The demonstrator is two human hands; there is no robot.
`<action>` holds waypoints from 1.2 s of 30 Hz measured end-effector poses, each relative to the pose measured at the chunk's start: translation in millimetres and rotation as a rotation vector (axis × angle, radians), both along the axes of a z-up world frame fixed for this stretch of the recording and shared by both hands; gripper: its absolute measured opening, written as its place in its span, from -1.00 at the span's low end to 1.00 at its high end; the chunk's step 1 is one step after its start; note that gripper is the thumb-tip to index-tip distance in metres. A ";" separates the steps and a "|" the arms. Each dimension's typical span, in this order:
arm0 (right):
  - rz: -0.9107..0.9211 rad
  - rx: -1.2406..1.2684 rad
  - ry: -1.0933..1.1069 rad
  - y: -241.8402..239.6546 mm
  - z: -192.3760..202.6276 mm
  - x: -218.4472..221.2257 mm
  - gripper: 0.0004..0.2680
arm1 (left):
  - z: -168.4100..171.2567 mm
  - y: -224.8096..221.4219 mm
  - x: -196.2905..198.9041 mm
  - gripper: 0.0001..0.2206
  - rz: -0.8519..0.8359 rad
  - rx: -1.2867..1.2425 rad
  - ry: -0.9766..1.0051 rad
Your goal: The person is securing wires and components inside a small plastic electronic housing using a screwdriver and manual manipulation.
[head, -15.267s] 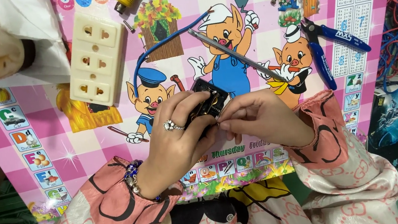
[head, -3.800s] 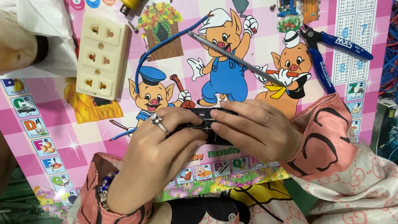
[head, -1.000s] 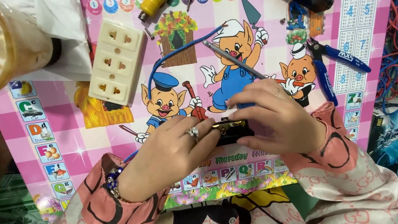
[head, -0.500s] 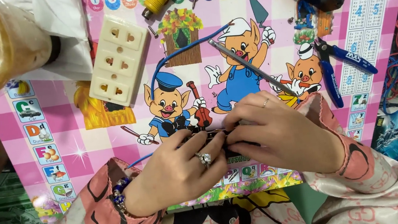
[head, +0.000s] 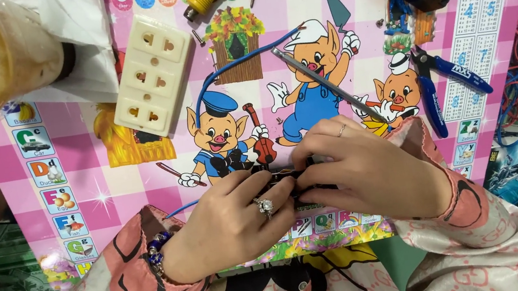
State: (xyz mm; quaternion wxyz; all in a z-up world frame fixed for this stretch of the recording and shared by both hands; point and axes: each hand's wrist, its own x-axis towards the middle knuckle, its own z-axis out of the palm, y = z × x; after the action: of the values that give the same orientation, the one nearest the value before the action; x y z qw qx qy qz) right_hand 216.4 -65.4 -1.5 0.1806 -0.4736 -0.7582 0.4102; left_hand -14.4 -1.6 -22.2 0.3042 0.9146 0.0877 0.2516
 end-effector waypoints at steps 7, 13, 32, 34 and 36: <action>-0.063 0.083 0.009 -1.9 1.5 -3.2 -0.94 | -2.5 -0.1 -1.8 -0.87 -0.009 -0.005 0.011; -0.132 -0.170 0.056 -4.6 -8.4 -0.1 -0.93 | -4.1 -1.8 -1.5 -0.88 -0.030 -0.054 -0.019; -0.034 -0.224 0.137 7.6 -14.1 6.5 -0.93 | -10.2 -4.6 2.2 -0.87 -0.005 -0.029 -0.003; -0.042 -0.233 0.128 7.0 -12.6 6.7 -0.92 | -9.6 -5.0 2.9 -0.87 -0.011 -0.032 0.006; -0.015 -0.196 0.103 8.1 -9.5 7.4 -0.95 | -7.3 -4.6 4.6 -0.88 -0.010 -0.044 0.041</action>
State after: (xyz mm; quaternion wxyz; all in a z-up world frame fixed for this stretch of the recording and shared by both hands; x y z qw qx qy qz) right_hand 223.8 -57.3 -11.0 0.1753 -0.4730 -0.7006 0.5046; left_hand -9.8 -6.2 -29.5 0.3235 0.9131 0.0947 0.2293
